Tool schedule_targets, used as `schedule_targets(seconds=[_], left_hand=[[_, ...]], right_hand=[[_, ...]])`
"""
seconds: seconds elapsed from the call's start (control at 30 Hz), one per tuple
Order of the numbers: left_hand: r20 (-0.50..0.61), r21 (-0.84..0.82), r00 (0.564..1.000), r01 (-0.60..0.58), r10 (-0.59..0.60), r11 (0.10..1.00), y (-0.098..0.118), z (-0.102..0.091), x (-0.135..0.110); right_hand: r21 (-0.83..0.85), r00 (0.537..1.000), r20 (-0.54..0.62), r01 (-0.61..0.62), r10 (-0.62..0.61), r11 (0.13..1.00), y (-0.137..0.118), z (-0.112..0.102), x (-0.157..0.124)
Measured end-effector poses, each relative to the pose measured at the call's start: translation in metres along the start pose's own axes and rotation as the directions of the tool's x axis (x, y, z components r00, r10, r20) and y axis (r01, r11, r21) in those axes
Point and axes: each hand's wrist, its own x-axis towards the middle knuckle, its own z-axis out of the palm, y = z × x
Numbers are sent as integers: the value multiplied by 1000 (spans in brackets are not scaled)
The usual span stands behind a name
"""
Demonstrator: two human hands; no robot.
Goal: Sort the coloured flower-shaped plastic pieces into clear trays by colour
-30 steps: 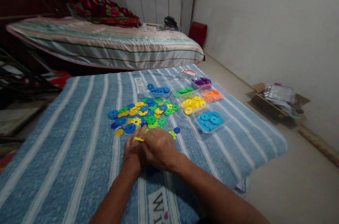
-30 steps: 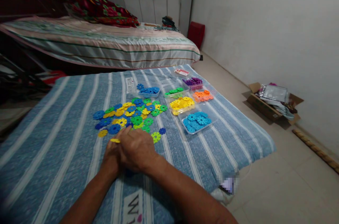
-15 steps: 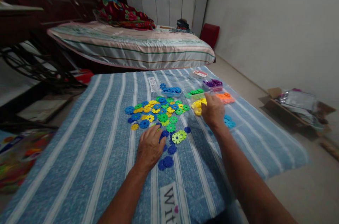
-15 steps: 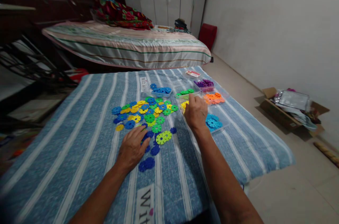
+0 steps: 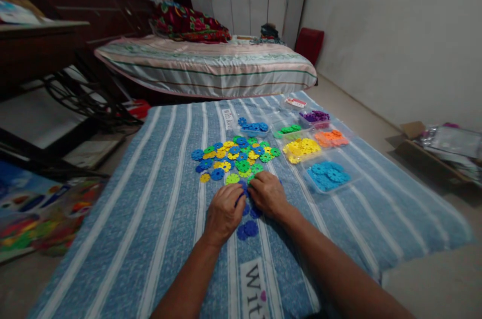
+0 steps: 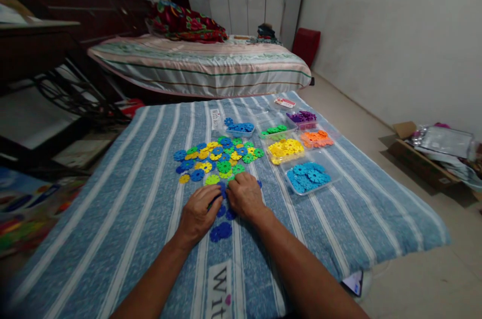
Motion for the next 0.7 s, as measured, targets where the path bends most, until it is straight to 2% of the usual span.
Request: schedule_targets(seconds=[0.17, 0.3, 0.37, 0.5, 0.6, 0.7], left_hand=[[-41, -47, 999, -5, 3, 999, 7, -5, 1], [-100, -14, 995, 20, -21, 1000, 6, -3, 2], [-93, 15, 995, 42, -41, 999, 3, 0, 6], [62, 93, 990, 123, -129, 988, -2, 11, 24], [207, 157, 947, 214, -244, 964, -1, 19, 37], [283, 181, 915, 242, -286, 953, 3, 24, 41]], right_hand=[[144, 999, -45, -6, 13, 990, 8, 2, -4], [203, 995, -91, -12, 31, 979, 9, 4, -5], [205, 989, -129, -40, 67, 978, 11, 5, -5], [189, 960, -233, -113, 157, 975, 18, 5, -2], [196, 932, -282, -178, 229, 964, 26, 4, 0], [235, 906, -291, -244, 307, 941, 32, 4, 1]])
